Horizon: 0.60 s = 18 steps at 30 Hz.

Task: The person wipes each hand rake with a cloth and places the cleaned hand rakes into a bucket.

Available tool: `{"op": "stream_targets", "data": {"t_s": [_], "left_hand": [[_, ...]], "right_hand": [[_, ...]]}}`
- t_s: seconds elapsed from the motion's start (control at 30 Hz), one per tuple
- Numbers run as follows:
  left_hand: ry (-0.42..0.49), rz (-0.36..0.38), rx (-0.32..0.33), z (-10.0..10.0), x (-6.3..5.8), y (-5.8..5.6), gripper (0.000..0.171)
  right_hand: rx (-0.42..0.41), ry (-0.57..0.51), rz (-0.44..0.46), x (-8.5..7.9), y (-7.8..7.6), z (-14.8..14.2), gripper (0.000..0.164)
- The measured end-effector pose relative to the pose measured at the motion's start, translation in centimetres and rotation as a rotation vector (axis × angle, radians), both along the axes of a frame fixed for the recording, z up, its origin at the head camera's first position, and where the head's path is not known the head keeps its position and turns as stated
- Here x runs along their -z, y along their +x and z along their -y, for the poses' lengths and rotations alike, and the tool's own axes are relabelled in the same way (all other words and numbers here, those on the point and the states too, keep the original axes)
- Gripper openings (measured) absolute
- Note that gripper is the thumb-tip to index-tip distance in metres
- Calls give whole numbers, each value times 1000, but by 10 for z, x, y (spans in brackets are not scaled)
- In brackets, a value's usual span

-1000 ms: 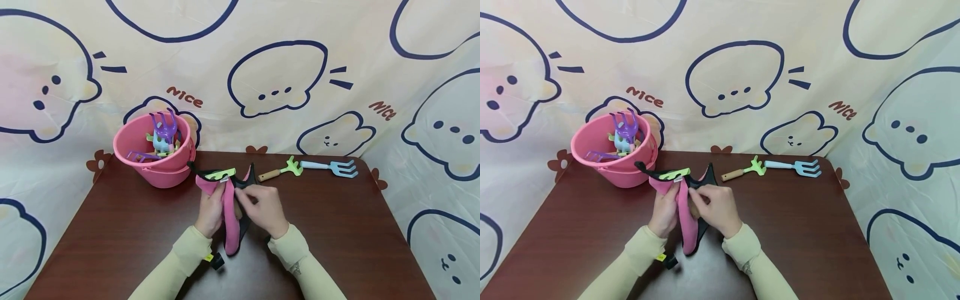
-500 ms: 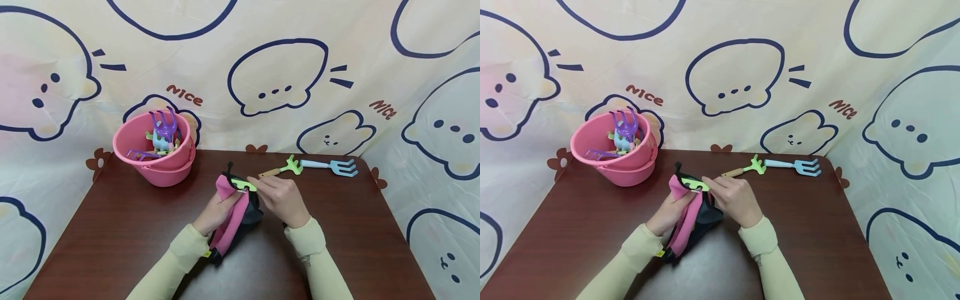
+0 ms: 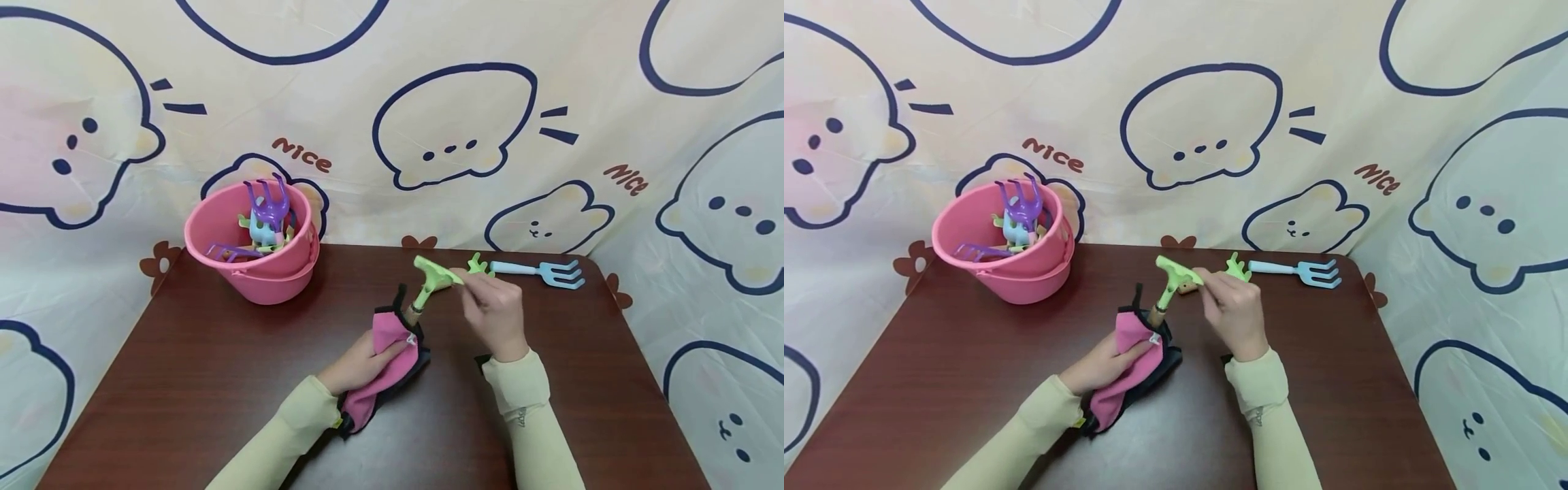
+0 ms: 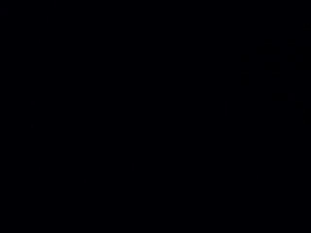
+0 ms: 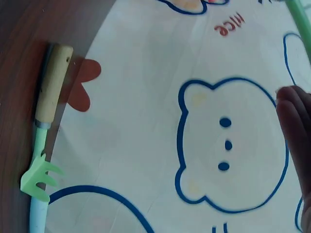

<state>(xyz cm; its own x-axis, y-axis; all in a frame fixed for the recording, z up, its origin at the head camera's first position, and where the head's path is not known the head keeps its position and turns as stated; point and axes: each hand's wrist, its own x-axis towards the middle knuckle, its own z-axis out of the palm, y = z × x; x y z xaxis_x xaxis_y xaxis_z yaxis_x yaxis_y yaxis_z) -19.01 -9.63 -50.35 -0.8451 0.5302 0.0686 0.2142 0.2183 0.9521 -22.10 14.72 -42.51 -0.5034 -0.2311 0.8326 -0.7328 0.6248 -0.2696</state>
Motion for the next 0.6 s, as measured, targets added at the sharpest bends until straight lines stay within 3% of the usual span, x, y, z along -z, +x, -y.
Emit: {"op": "stream_targets", "data": {"t_s": [0.2,0.37,0.47,0.6], "left_hand": [[-116,-34,15,23,3,-5,18],[-192,17,-37,53,6,-5,19],[-231,-60,-70,67,11,-6,21],[-293,-147,-92,78,20,-7,37]], "right_hand": [[105,-115,4,-4,-4,-13,15],[179,-207,16,-5,-8,-24,10],[195,-218,48,-3,-11,-27,10],[214,-190,82,2,-11,-26,11]]}}
